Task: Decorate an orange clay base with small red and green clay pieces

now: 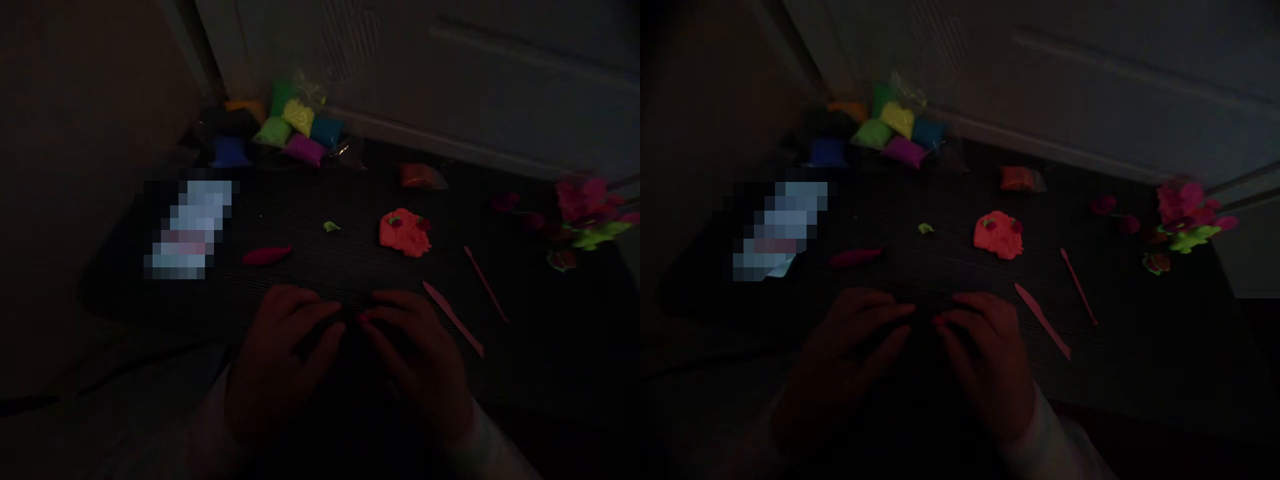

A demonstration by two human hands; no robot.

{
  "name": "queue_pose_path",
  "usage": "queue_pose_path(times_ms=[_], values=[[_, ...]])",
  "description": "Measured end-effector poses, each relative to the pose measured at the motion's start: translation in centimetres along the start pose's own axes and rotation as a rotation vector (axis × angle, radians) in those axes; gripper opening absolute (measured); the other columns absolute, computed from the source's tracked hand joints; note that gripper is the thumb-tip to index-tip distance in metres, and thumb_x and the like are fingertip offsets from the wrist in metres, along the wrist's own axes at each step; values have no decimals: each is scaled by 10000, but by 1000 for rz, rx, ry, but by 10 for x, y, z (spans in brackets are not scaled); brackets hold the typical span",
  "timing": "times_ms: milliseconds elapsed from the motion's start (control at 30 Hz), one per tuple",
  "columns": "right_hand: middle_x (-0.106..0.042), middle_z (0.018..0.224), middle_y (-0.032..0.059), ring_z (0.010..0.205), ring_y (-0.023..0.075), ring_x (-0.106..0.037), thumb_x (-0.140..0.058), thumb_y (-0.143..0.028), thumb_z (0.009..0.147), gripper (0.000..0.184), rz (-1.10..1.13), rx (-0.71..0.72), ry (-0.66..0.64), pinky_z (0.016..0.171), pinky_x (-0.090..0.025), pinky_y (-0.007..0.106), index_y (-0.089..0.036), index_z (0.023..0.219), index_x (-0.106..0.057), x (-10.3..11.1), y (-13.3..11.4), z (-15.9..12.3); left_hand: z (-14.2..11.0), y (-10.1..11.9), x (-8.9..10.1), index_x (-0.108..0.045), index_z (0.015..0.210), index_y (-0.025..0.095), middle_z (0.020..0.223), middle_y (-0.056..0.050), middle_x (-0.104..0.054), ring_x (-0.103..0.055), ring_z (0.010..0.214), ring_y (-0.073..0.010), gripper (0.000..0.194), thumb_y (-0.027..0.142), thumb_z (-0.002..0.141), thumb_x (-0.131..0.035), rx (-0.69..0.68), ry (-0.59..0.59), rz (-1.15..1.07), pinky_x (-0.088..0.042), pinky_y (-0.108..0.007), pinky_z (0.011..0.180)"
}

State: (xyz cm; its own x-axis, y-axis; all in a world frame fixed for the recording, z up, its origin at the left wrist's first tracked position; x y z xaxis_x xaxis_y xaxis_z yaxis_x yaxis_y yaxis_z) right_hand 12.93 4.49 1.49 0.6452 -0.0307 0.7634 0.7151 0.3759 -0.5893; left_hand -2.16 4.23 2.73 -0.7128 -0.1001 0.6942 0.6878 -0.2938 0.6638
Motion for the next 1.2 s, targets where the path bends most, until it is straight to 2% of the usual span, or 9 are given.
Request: queue_pose_path(times_ms=[133, 200, 367, 400, 567, 767, 933, 1033, 1200], values=[[-604, 967, 76, 901, 207, -550, -550, -215, 780, 117, -115, -12, 24, 768, -464, 412, -188, 879, -607, -7, 9, 7, 12, -8, 11, -626, 904, 152, 843, -51, -589, -537, 827, -174, 158, 188, 782, -533, -63, 135, 171, -481, -341, 720], [-607, 949, 84, 887, 209, -547, -544, -206, 785, 112, -144, -8, 28, 769, -456, 414, -172, 870, -610, -10, 12, 12, 27, -12, 11, -630, 914, 140, 873, -69, -602, -537, 858, -196, 177, 210, 781, -538, -80, 126, 256, -468, -368, 754], [-613, 923, 90, 867, 216, -541, -546, -185, 780, 104, -157, -7, 25, 763, -444, 423, -153, 850, -616, -16, 14, 16, 79, -21, -13, -593, 1041, 141, 976, -83, -615, -536, 922, -228, 266, 211, 797, -511, -69, -57, 410, -444, -406, 801], [-614, 925, 91, 871, 219, -540, -549, -184, 778, 108, -141, -10, 32, 767, -441, 429, -153, 856, -616, -16, 14, 16, 87, -23, -23, -575, 1074, 133, 1007, -92, -610, -536, 937, -226, 293, 194, 794, -512, -74, -138, 415, -443, -398, 809], [-617, 935, 92, 886, 219, -550, -551, -207, 780, 147, -58, -26, 103, 777, -449, 432, -166, 911, -601, -12, 14, 14, 103, -28, -43, -652, 886, 122, 877, -75, -650, -594, 841, -185, 177, 142, 789, -506, -130, -231, 397, -473, -331, 772], [-640, 912, 52, 864, 163, -589, -519, -222, 809, 161, 68, -35, 231, 759, -489, 324, -187, 958, -570, 10, 5, 10, 73, 11, -27, -634, 889, 155, 869, -20, -648, -598, 825, -115, 140, 178, 805, -524, -242, -237, 291, -485, -239, 755], [-672, 861, 23, 792, 138, -615, -544, -218, 793, 135, 142, -39, 273, 704, -500, 277, -194, 917, -591, 24, -13, -2, 32, 53, -15, -609, 873, 139, 842, -42, -625, -579, 787, -147, 147, 135, 823, -471, -430, -208, 228, -496, -286, 712], [-684, 823, 11, 752, 129, -625, -533, -203, 794, 101, 149, -43, 257, 675, -500, 258, -197, 857, -611, 29, -22, -11, 13, 65, -14, -595, 874, 127, 846, -52, -616, -566, 787, -163, 152, 101, 816, -457, -496, -233, 289, -491, -303, 706], [-693, 789, 12, 722, 150, -633, -509, -210, 784, 125, 194, -121, 195, 669, -487, 277, -206, 810, -632, 29, -31, -28, -11, 72, -10, -587, 830, 133, 814, -44, -609, -555, 759, -167, 117, 82, 782, -493, -489, -283, 330, -487, -313, 699]])
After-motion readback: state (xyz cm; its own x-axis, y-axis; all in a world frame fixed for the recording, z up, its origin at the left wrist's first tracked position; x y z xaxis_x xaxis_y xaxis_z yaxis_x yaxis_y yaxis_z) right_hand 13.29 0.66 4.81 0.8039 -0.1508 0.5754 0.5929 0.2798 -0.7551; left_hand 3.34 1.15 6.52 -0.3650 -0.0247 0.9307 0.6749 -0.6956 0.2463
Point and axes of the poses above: each hand's wrist, its own z-axis towards the middle knuckle, its own x-axis out of the back of the hand, y = z × x, the point moved 7 cm from there along z, towards the middle knuckle
